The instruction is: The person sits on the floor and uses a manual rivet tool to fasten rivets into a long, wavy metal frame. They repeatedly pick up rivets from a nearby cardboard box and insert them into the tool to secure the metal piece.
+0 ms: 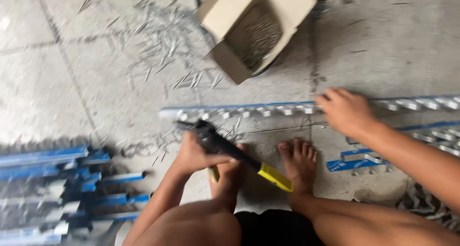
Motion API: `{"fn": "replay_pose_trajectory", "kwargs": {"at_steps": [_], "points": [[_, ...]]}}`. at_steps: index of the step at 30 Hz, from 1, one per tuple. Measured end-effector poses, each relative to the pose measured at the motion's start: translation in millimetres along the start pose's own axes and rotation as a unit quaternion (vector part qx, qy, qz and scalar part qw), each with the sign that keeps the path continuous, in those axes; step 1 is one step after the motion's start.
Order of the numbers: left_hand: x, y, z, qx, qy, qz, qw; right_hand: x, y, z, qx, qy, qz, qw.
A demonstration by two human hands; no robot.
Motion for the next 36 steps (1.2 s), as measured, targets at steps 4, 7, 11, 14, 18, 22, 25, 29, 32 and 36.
{"fn": "replay_pose_trajectory", "kwargs": {"at_steps": [4,7,11,14,18,22,25,29,32,36], "points": [[-11,-13,-26,0.158,0.006,0.116,0.981,22,5,-25,0.068,-0.052,0.103,0.991],[-18,-21,-29,0.118,-0.04,0.135,0.983,25,12,-37,0.088,-0.071,0.176,0.978],[-26,-32,-26,0.095,-0.165,0.105,0.976,26,12,-54,0.091,-0.087,0.242,0.962],[-28,-33,-41,0.009,-0.179,0.12,0.976,21,12,-68,0.079,-0.097,0.271,0.954],[-29,-43,-30,-0.065,-0.2,0.146,0.967,-37,131,-51,-0.011,-0.084,0.24,0.967],[-27,-71,2,-0.164,-0.163,0.205,0.951,-132,186,-7,-0.106,0.092,-0.11,0.984],[-23,-79,14,-0.203,-0.147,0.238,0.938,-195,137,9,-0.027,0.108,-0.065,0.992],[-20,-80,22,-0.206,-0.123,0.237,0.942,-215,134,17,-0.032,0.067,0.015,0.997],[-18,-80,21,-0.198,-0.119,0.239,0.943,28,60,185,-0.025,-0.083,0.011,0.996],[-20,-83,31,-0.2,-0.136,0.249,0.938,44,-54,206,-0.018,-0.227,0.012,0.974]]}}
Point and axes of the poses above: each hand's wrist, its own x-axis away from the middle knuckle, its own y-axis out of the back of the hand, z = x × y, the point moved 1 cm from there along -x, towards the middle knuckle, and after that the axes turned 11 degrees about x, right-handed, at the moved point
